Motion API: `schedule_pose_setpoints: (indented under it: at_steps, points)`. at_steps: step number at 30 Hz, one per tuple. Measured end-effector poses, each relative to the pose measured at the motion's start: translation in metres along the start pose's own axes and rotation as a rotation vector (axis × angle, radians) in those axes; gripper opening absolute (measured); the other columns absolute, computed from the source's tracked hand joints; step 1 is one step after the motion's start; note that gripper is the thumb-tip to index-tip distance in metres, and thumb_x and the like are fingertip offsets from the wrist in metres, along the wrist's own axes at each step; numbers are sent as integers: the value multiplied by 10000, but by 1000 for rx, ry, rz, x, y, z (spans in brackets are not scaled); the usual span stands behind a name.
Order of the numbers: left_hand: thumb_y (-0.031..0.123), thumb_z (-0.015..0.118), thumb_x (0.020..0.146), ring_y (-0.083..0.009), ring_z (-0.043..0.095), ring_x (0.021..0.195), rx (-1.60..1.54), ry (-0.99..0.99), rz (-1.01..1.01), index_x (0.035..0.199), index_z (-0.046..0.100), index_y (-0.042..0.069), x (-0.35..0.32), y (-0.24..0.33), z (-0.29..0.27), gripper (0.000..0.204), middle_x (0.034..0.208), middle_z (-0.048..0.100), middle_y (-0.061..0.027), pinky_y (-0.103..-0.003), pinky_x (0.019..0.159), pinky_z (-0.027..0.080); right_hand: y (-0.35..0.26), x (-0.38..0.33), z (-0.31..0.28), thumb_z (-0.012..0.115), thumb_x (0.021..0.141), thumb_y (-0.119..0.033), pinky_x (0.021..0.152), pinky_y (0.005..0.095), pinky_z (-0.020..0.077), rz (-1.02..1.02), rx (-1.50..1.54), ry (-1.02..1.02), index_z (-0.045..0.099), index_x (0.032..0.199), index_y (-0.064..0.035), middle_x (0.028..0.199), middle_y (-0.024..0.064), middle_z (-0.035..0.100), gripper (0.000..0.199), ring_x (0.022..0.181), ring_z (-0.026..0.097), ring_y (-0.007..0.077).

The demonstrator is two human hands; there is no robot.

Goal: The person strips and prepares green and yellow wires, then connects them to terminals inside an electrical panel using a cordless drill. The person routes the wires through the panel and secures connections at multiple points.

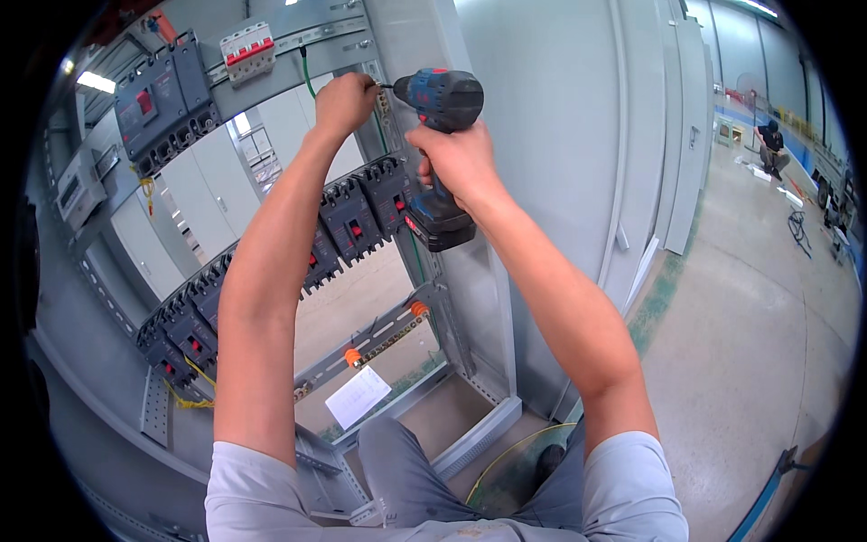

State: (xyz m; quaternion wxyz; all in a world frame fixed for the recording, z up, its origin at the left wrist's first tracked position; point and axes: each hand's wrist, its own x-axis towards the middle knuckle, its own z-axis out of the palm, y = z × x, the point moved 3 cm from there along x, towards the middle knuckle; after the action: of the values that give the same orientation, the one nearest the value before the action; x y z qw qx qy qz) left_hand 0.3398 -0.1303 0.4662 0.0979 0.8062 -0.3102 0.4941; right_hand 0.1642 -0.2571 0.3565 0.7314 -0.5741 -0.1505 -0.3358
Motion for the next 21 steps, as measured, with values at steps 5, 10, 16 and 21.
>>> schedule_pose_setpoints:
  at_steps: [5, 10, 16, 21]
  points:
    - [298, 661, 887, -363, 715, 878, -7, 5, -9, 988, 794, 123, 0, -3, 1, 242, 909, 751, -153, -474, 796, 559, 1, 2, 1, 707, 805, -55, 442, 301, 458, -2, 8, -9, 600, 817, -29, 657, 33, 576, 111, 492, 563, 120]
    - [295, 660, 882, -364, 714, 881, -13, 7, -7, 976, 793, 122, -1, 0, 0, 238, 915, 749, -155, -478, 794, 560, -2, 5, -2, 692, 784, -33, 436, 306, 456, 1, -19, -37, 588, 795, -26, 650, 30, 574, 105, 485, 561, 122]
    - [298, 648, 882, -368, 714, 869, 13, 23, 21, 969, 792, 118, 1, -1, 1, 246, 899, 747, -158, -479, 787, 562, -7, 9, -5, 691, 765, -25, 437, 302, 453, 17, -127, -44, 580, 772, -31, 646, 21, 568, 112, 492, 557, 115]
    - [286, 641, 878, -371, 714, 850, 42, 35, 29, 963, 789, 114, 0, -2, 3, 242, 887, 745, -164, -484, 773, 563, -6, 14, -3, 701, 769, -31, 448, 309, 483, 100, -2, -29, 591, 799, -26, 656, 39, 585, 114, 507, 577, 132]
